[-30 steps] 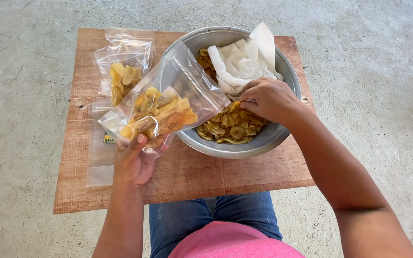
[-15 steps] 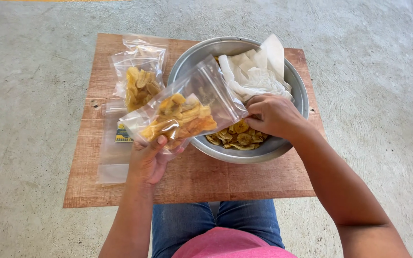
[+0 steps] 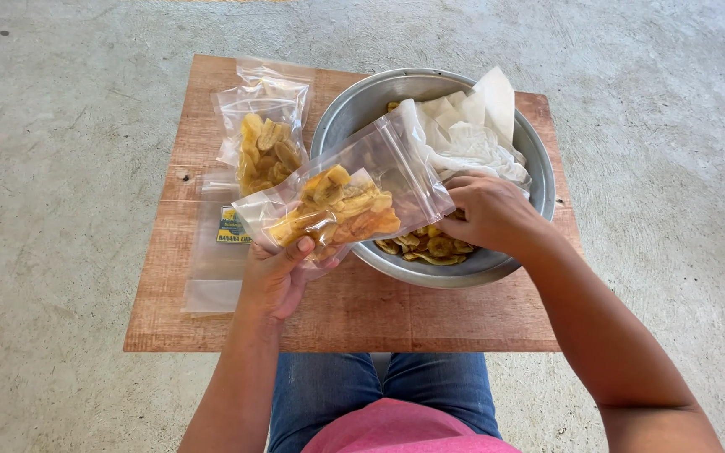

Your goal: The person takes fried banana chips from a large metal bowl and places them into clear plastic bags by hand.

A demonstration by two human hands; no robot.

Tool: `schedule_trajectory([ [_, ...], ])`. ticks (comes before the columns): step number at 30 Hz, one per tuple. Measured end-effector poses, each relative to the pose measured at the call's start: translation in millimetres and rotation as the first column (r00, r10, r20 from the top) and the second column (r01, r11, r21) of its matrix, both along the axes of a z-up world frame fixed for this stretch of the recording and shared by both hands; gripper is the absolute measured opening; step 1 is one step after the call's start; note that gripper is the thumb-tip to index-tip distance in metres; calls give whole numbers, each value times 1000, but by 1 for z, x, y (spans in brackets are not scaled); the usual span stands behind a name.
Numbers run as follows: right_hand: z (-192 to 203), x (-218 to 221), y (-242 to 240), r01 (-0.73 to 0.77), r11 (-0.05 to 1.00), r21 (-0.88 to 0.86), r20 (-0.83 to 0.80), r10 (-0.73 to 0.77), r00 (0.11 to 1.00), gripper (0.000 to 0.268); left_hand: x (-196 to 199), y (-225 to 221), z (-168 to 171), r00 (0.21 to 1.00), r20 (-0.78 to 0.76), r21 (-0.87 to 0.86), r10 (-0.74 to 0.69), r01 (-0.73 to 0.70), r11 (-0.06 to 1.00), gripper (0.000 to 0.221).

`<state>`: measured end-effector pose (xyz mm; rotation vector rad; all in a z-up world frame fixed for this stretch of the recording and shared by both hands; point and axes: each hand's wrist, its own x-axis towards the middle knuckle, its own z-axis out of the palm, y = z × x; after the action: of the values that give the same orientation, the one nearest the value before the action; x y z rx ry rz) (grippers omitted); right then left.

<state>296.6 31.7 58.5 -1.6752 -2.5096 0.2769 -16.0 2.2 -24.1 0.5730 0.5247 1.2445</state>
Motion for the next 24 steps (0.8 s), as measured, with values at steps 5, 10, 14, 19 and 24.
schedule_trajectory([
  [5, 12, 7, -5, 78, 992, -97, -46, -83, 996, 12, 1, -1, 1, 1000, 17, 14, -3, 2, 1000, 61],
  [10, 32, 30, -6, 199, 961, -192, -428, -265, 864, 6, 1, 0, 0, 998, 56, 36, -32, 30, 999, 62],
  [14, 38, 38, -5, 76, 984, -162, -766, -174, 618, 7, 2, 1, 2, 998, 45, 51, -39, 36, 998, 68],
  [19, 43, 31, -1, -29, 987, -160, -877, -129, 463, 11, 4, 0, -4, 998, 30, 34, -58, 57, 998, 69],
  [24, 47, 18, 1, -42, 984, -174, -867, -132, 480, 12, 4, 0, -6, 998, 14, 38, -59, 59, 998, 69],
])
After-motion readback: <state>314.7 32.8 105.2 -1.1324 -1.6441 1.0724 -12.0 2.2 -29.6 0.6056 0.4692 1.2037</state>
